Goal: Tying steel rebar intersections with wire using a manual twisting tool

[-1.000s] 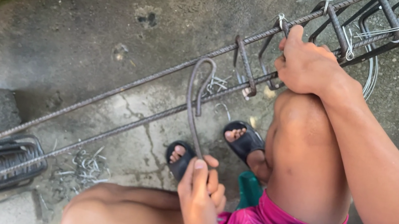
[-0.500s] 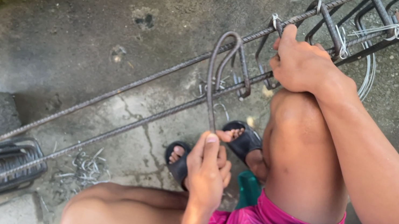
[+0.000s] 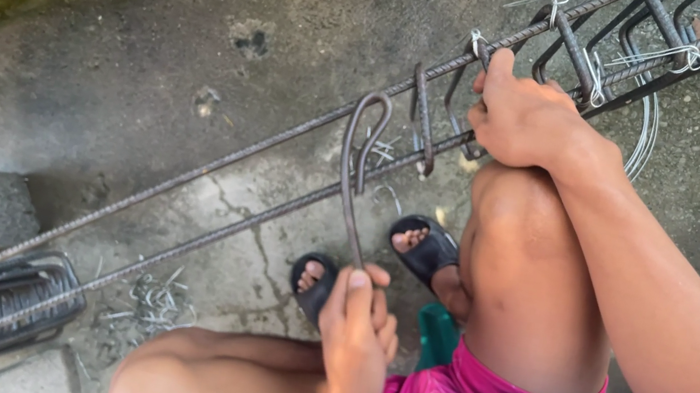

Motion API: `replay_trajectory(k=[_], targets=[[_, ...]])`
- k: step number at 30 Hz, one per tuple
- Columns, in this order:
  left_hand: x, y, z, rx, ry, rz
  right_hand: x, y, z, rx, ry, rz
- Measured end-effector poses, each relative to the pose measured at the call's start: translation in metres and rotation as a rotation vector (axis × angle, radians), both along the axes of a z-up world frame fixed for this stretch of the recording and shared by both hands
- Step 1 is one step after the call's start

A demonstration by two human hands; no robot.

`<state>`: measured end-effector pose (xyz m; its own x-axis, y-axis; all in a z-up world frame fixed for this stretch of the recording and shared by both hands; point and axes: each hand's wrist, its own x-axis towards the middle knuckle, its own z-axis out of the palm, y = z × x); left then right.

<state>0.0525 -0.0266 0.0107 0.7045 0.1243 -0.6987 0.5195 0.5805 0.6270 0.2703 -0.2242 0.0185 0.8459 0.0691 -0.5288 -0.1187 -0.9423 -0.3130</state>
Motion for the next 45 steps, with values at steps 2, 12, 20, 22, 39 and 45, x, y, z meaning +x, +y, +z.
replay_trajectory(k=[2, 12, 20, 22, 39, 45], targets=[[-0.023, -0.003, -0.011, -0.042, 0.016, -0.022, 0.001, -0.003, -0.005, 0.011, -0.025, 0.023], [-0.054, -0.013, -0.026, -0.051, -0.122, -0.07, -0.002, -0.002, -0.003, 0.028, -0.042, 0.028], [-0.047, -0.012, -0.023, -0.087, -0.098, -0.027, -0.001, -0.004, -0.003, 0.022, -0.05, 0.035], [-0.047, -0.01, -0.024, -0.099, -0.096, -0.084, -0.003, -0.002, 0.004, 0.028, -0.053, 0.027], [0.018, 0.053, 0.063, 1.182, -0.299, -0.381, -0.064, -0.044, 0.053, 0.185, -0.794, 0.191], [0.051, 0.12, 0.088, 1.492, -0.403, -0.54, -0.097, -0.034, 0.08, 0.265, -0.925, 0.208]])
